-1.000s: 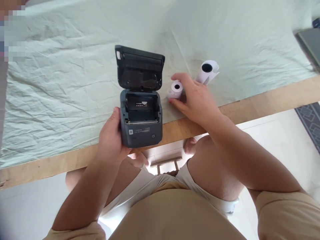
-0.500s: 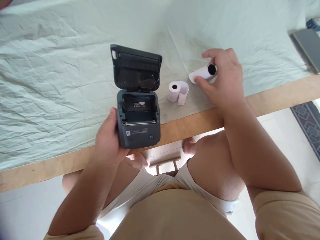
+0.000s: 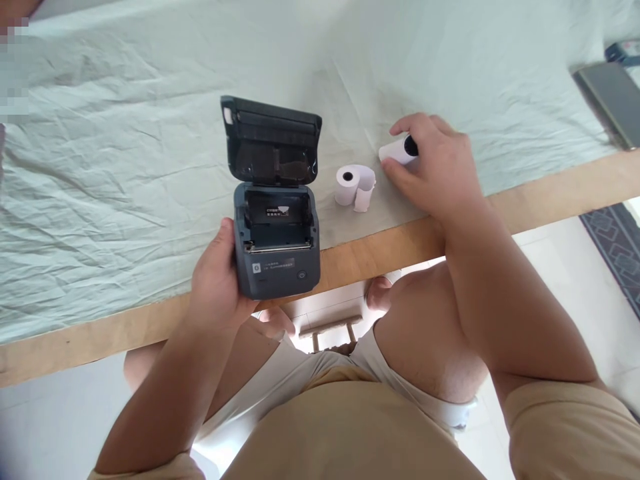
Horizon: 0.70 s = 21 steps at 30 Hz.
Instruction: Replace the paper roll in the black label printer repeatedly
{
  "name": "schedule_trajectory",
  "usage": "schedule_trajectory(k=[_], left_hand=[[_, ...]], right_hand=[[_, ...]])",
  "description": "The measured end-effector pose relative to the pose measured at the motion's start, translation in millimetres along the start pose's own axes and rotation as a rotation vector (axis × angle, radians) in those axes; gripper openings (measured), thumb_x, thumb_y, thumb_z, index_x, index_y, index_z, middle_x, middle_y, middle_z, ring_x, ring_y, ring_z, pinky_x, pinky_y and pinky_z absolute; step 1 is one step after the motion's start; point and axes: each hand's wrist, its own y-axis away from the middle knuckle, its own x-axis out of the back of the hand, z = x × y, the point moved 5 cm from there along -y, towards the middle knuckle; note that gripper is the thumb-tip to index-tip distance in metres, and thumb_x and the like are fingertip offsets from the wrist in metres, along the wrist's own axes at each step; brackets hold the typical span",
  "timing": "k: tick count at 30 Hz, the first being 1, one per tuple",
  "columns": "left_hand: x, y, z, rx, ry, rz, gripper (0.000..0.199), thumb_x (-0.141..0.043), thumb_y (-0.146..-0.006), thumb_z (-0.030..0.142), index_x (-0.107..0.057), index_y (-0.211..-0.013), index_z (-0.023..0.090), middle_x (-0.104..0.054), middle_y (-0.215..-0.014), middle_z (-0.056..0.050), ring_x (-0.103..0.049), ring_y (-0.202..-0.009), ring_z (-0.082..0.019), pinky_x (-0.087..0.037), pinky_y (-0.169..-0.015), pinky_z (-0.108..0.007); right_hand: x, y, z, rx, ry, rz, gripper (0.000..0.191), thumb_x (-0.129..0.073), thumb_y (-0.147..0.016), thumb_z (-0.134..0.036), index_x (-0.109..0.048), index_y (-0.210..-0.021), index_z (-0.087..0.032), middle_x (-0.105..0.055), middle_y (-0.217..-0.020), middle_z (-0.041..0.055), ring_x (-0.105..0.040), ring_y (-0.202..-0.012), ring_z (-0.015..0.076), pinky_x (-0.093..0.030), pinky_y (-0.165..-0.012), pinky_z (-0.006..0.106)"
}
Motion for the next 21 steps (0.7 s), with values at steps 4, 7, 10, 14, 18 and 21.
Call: schedule_trajectory(k=[4, 7, 10, 14, 18, 21], left_hand=[[1.8, 0.6, -2.2, 0.021, -0.026, -0.036, 0.049, -0.082, -0.096, 0.072, -0.078, -0.103, 0.024, -0.087, -0.098, -0.008, -0.087, -0.118, -0.038, -0.077, -0.092, -0.047], [2.3, 0.8, -3.0, 0.027, -0.008, -0.024, 0.049, -0.082, -0.096, 0.073, -0.078, -0.103, 0.024, -0.086, -0.094, -0.007, -0.088, -0.112, -0.037, -0.076, -0.091, -0.046], [2.8, 0.9, -3.0, 0.022, -0.002, 0.011, 0.048, -0.082, -0.097, 0.072, -0.079, -0.1, 0.024, -0.085, -0.091, -0.006, -0.089, -0.106, -0.035, -0.075, -0.09, -0.044], [3.3, 0.9, -2.2, 0.01, -0.013, 0.048, 0.047, -0.084, -0.097, 0.071, -0.079, -0.096, 0.024, -0.084, -0.087, -0.004, -0.089, -0.096, -0.031, -0.075, -0.083, -0.04], [2.5, 0.7, -2.6, 0.008, 0.011, 0.028, 0.046, -0.085, -0.096, 0.07, -0.078, -0.096, 0.024, -0.084, -0.088, -0.005, -0.088, -0.108, -0.036, -0.075, -0.094, -0.046], [3.3, 0.4, -3.3, 0.009, 0.013, 0.024, 0.048, -0.085, -0.094, 0.072, -0.078, -0.097, 0.024, -0.085, -0.091, -0.006, -0.087, -0.114, -0.038, -0.075, -0.096, -0.048]], right_hand=[[9.3, 8.0, -1.7, -0.049, -0.027, 0.029, 0.07, -0.099, -0.082, -0.044, -0.067, -0.142, -0.03, -0.08, -0.117, 0.0086, -0.071, -0.096, 0.0255, -0.056, -0.092, 0.047], [13.4, 14.4, -5.0, -0.021, -0.038, 0.013, 0.067, -0.098, -0.083, -0.043, -0.068, -0.141, -0.031, -0.079, -0.119, 0.0087, -0.071, -0.092, 0.0241, -0.058, -0.091, 0.048], [13.7, 16.2, -9.3, 0.082, -0.027, 0.011, 0.045, -0.09, -0.089, -0.035, -0.078, -0.132, -0.03, -0.079, -0.123, 0.0137, -0.074, -0.104, 0.0282, -0.06, -0.1, 0.05], [7.4, 13.2, -7.1, 0.103, -0.025, 0.001, 0.049, -0.089, -0.09, -0.035, -0.082, -0.139, -0.032, -0.076, -0.127, 0.0155, -0.074, -0.12, 0.0321, -0.057, -0.113, 0.054], [4.0, 10.0, -4.5, 0.072, -0.037, 0.006, 0.057, -0.091, -0.089, -0.033, -0.079, -0.145, -0.031, -0.075, -0.121, 0.0149, -0.072, -0.118, 0.0329, -0.054, -0.116, 0.057], [2.2, 9.1, -4.7, 0.055, -0.036, -0.002, 0.065, -0.094, -0.087, -0.031, -0.076, -0.149, -0.028, -0.074, -0.133, 0.0173, -0.072, -0.122, 0.0332, -0.055, -0.116, 0.057]])
